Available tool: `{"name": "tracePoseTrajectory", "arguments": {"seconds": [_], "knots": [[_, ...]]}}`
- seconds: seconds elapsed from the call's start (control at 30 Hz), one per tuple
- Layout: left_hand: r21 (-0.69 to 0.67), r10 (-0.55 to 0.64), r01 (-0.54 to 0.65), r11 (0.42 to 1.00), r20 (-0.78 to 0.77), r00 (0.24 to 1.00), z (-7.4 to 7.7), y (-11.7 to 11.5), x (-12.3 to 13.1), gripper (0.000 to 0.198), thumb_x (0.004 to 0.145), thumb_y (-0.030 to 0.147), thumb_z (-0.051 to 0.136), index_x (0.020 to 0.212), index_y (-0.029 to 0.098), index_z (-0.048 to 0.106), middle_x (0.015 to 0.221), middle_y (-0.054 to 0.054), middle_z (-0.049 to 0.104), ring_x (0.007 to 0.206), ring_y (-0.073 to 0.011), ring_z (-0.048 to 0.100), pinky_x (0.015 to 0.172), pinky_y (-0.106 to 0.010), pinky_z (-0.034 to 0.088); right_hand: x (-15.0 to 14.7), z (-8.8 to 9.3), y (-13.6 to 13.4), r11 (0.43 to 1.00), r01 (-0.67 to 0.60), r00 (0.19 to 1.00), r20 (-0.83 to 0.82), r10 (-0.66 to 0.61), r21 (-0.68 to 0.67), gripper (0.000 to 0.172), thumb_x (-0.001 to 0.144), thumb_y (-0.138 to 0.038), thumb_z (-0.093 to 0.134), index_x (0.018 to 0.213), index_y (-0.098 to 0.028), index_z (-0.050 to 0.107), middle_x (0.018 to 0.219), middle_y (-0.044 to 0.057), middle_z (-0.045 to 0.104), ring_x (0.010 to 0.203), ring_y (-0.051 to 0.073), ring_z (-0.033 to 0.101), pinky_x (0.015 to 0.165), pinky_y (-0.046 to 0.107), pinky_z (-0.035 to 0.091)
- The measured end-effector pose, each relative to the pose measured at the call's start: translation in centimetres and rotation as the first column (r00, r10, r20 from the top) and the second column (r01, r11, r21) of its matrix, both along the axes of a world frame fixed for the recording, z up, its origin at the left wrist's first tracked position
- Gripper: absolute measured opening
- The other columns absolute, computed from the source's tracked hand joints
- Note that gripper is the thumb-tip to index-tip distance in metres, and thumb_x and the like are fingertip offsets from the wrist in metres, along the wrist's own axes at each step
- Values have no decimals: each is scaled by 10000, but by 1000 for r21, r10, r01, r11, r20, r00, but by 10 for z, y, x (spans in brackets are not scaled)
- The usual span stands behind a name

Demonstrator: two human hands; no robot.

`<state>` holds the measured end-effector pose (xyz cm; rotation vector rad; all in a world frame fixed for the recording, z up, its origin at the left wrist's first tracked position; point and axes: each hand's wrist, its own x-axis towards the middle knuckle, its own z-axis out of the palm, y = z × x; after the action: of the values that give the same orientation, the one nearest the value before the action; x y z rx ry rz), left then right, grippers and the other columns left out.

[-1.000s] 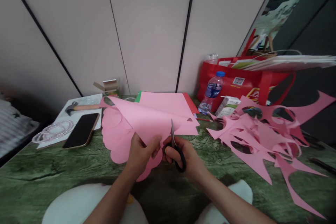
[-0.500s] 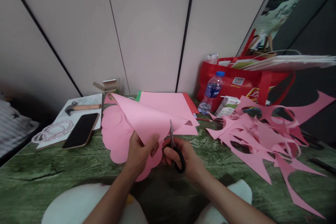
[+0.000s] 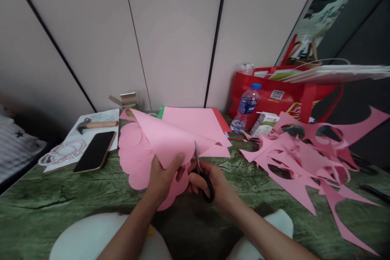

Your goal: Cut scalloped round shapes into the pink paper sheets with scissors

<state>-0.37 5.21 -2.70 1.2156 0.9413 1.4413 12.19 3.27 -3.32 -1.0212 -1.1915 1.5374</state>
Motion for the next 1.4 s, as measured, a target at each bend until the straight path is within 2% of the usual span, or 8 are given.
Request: {"name": "tracePoseTrajectory", "arguments": {"seconds": [0.2, 0.43, 0.73, 0.93, 1.27, 1.4], "knots": [[-7, 20, -21, 1000, -132, 991, -2, -2, -1, 270, 768, 287, 601, 563, 159, 480, 421, 61, 452, 367, -70, 405, 358, -208, 318, 1, 2, -2, 999, -16, 1000, -9, 17, 39, 227, 652, -369, 606, 705, -164, 523, 445, -69, 453, 442, 99, 438, 460, 233, 320], [-41, 16, -28, 999, -279, 960, 9, -8, 3, 272, 746, 233, 583, 502, 158, 488, 411, 47, 468, 380, -80, 435, 388, -209, 359, 5, -14, 4, 996, -8, 997, -72, 15, 92, 309, 623, -365, 711, 776, -150, 550, 609, -35, 511, 544, 99, 423, 500, 226, 308], [-34, -7, -2, 999, -267, 964, 7, -8, 2, 287, 751, 242, 577, 496, 165, 472, 403, 55, 445, 371, -75, 409, 384, -209, 339, 6, -12, 6, 995, -40, 995, -86, 48, 96, 306, 650, -367, 707, 789, -142, 552, 601, -35, 503, 535, 92, 406, 498, 224, 302], [-41, -6, -5, 999, -259, 966, 7, -7, 1, 292, 754, 235, 576, 493, 163, 467, 394, 60, 435, 365, -70, 400, 382, -205, 330, 5, -15, 5, 995, 23, 999, -31, -20, 99, 266, 636, -374, 674, 649, -166, 508, 531, -50, 464, 494, 89, 395, 459, 220, 291], [-47, -13, 3, 999, -211, 978, 7, -4, 0, 282, 756, 239, 579, 516, 171, 449, 384, 71, 417, 350, -62, 374, 367, -201, 300, 3, -2, 3, 997, 22, 1000, -3, -22, 75, 276, 615, -395, 661, 589, -175, 497, 484, -52, 449, 462, 90, 402, 443, 226, 314], [-43, -7, -2, 999, -196, 981, 4, -3, 0, 288, 761, 252, 581, 520, 168, 448, 393, 69, 419, 351, -58, 367, 361, -201, 288, 3, -1, 2, 997, 32, 999, 2, -32, 64, 285, 625, -420, 662, 637, -173, 520, 472, -50, 473, 447, 97, 421, 439, 231, 315]]}}
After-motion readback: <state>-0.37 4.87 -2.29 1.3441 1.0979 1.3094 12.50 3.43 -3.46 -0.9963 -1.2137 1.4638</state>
